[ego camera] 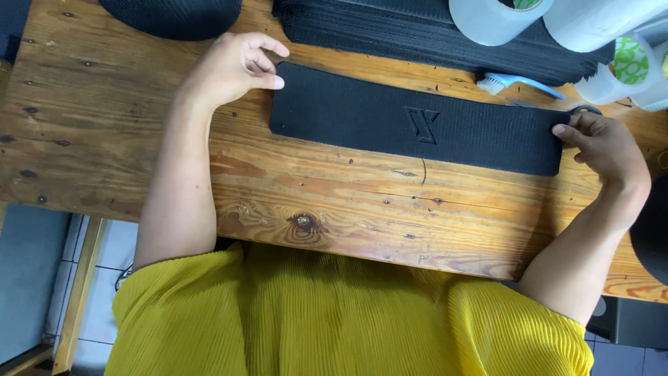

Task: The person uses scissors to trim the edges of a black rectangular material on a wooden table. They then flip the material over to reveal a white adhesive backing and continue trimming the edges.

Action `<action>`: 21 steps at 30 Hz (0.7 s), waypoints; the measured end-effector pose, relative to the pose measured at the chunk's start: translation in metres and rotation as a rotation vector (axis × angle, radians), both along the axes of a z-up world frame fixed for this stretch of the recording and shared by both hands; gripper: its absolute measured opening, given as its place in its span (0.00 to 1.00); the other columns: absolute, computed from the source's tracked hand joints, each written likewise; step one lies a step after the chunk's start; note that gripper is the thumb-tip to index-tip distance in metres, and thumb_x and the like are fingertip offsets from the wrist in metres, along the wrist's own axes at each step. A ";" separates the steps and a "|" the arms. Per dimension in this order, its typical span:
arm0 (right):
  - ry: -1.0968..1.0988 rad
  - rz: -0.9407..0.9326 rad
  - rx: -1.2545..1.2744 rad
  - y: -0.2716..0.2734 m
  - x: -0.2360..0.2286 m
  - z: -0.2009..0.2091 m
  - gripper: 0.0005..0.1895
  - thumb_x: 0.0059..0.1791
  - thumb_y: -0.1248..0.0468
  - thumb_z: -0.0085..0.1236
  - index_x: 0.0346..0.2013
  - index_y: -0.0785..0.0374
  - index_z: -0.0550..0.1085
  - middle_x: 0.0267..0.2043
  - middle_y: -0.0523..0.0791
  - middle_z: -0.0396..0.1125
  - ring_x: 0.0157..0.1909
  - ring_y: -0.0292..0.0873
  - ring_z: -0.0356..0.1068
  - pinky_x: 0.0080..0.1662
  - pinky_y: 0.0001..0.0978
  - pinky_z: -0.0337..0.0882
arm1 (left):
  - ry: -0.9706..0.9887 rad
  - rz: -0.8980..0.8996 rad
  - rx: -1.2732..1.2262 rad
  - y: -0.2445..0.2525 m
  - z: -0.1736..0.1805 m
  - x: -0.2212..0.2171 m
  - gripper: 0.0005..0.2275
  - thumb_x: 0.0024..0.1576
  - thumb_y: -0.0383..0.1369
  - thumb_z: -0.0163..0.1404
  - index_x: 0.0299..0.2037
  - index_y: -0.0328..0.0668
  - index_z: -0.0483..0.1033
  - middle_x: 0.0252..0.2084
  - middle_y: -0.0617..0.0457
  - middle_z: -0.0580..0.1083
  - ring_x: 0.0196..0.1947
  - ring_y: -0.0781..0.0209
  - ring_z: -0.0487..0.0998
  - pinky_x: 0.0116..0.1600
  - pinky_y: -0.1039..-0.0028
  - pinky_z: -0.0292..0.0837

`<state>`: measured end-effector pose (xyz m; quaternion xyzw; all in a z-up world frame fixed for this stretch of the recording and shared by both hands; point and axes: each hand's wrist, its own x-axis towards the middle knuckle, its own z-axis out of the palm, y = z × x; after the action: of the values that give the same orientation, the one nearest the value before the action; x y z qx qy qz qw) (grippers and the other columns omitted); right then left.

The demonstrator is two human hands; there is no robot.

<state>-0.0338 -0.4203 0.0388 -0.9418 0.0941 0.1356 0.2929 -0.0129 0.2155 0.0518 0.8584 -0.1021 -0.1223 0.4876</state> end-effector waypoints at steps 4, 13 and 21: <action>-0.011 -0.009 0.030 -0.009 0.002 -0.008 0.14 0.63 0.56 0.58 0.36 0.55 0.67 0.36 0.40 0.65 0.41 0.36 0.64 0.41 0.36 0.59 | 0.007 0.001 -0.021 0.001 -0.016 0.007 0.20 0.52 0.24 0.64 0.54 0.48 0.77 0.36 0.51 0.79 0.32 0.72 0.74 0.43 0.83 0.69; -0.069 -0.020 -0.011 -0.001 -0.001 -0.006 0.18 0.64 0.58 0.58 0.34 0.57 0.65 0.34 0.42 0.63 0.41 0.38 0.64 0.40 0.38 0.61 | 0.021 -0.005 -0.107 0.008 -0.044 0.019 0.21 0.51 0.24 0.64 0.57 0.41 0.78 0.39 0.52 0.79 0.39 0.72 0.77 0.48 0.84 0.70; -0.104 -0.042 0.049 0.005 -0.003 -0.001 0.17 0.66 0.58 0.57 0.34 0.54 0.66 0.35 0.39 0.62 0.45 0.35 0.64 0.42 0.35 0.61 | 0.049 0.077 -0.066 -0.001 -0.006 0.002 0.04 0.61 0.26 0.57 0.42 0.43 0.75 0.40 0.52 0.79 0.41 0.67 0.80 0.42 0.78 0.83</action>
<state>-0.0365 -0.4152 0.0373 -0.9379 0.0950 0.0824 0.3232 -0.0108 0.2148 0.0461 0.8418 -0.0611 -0.1212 0.5224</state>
